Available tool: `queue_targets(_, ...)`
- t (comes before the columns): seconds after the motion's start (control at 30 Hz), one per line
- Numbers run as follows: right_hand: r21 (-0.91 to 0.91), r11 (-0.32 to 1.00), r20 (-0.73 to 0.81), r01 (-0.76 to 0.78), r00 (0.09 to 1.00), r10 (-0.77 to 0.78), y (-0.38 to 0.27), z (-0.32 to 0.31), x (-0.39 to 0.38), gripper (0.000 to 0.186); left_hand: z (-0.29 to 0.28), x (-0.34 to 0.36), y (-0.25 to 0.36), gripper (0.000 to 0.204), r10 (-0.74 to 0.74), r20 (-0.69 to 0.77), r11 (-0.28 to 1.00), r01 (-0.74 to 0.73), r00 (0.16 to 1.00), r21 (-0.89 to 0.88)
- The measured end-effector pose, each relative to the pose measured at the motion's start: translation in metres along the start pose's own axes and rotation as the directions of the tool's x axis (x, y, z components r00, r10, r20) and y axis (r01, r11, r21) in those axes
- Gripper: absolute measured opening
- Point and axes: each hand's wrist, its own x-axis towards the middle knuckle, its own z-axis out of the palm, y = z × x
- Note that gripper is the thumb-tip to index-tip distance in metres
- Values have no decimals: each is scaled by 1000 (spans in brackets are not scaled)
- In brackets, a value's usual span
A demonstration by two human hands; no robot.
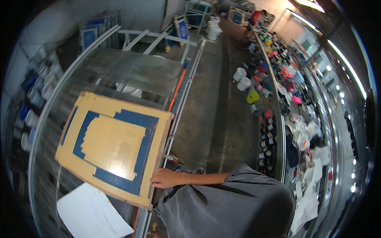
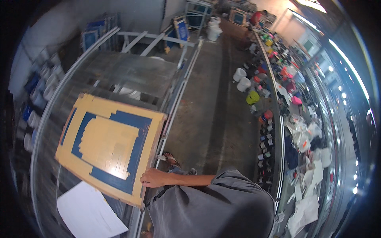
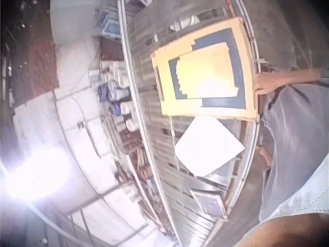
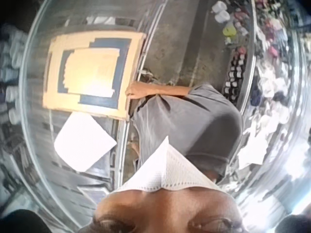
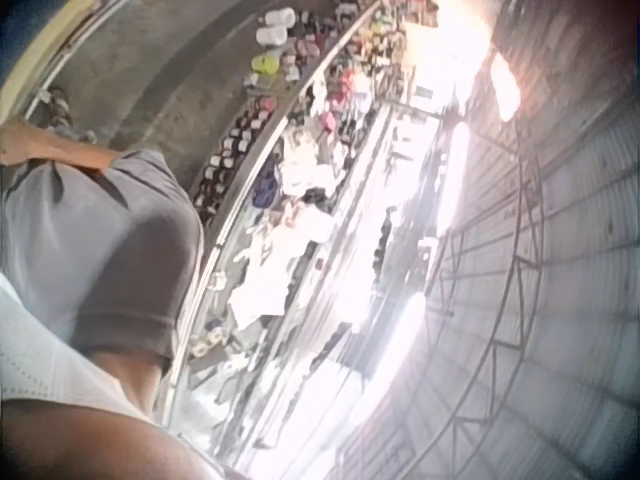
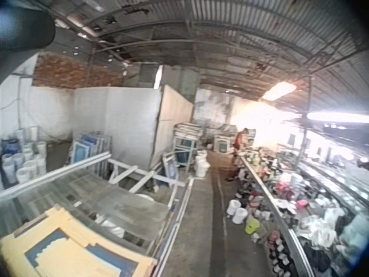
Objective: The person places a white fabric sheet onto a screen printing frame and smooths it down. They then remove the fabric and peel off masking tape from the frame's mesh surface. Finally, the person places the fabric back onto the frame.
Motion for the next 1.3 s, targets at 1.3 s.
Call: queue_targets(1.3, 99, 987, -45, -128, 990, 133, 10, 1, -20, 23, -44, -27, -36, 64, -86, 58, 996, 85, 995, 17)
